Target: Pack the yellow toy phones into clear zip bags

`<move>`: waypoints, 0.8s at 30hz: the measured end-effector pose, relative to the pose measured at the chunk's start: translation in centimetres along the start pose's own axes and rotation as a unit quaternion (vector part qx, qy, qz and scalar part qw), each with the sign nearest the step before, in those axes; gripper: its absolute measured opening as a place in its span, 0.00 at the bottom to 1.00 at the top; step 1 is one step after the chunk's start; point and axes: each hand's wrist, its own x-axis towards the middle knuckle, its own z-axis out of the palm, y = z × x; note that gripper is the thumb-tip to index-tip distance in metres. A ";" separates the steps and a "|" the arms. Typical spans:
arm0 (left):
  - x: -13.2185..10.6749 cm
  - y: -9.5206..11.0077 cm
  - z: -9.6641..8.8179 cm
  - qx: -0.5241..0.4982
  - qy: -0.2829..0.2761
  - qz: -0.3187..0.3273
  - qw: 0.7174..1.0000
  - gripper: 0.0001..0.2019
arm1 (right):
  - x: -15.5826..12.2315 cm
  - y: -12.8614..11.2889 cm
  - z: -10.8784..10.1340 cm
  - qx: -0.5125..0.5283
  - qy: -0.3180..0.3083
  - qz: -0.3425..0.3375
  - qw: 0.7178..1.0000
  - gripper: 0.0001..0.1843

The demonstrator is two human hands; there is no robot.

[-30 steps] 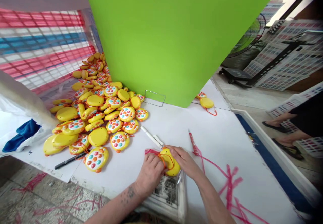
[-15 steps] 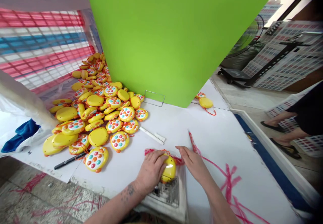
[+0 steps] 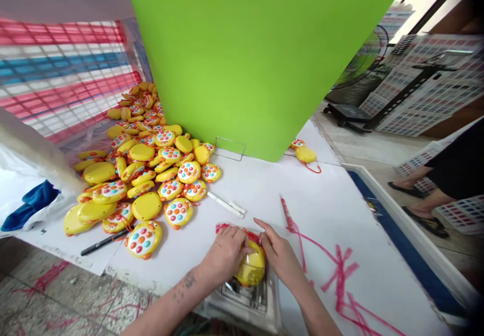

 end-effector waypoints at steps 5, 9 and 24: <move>-0.3 1.0 -0.4 0.004 -0.029 -0.010 1.000 0.01 | -0.4 -0.9 0.5 0.079 0.046 -0.020 0.996 0.24; -1.1 0.6 -0.9 -0.061 0.105 0.001 0.993 0.09 | -1.2 -1.4 1.0 0.193 0.081 -0.011 0.978 0.24; -1.2 -1.5 1.3 -0.504 0.034 -0.201 0.839 0.14 | -1.8 -1.2 0.8 0.031 0.247 -0.203 0.947 0.14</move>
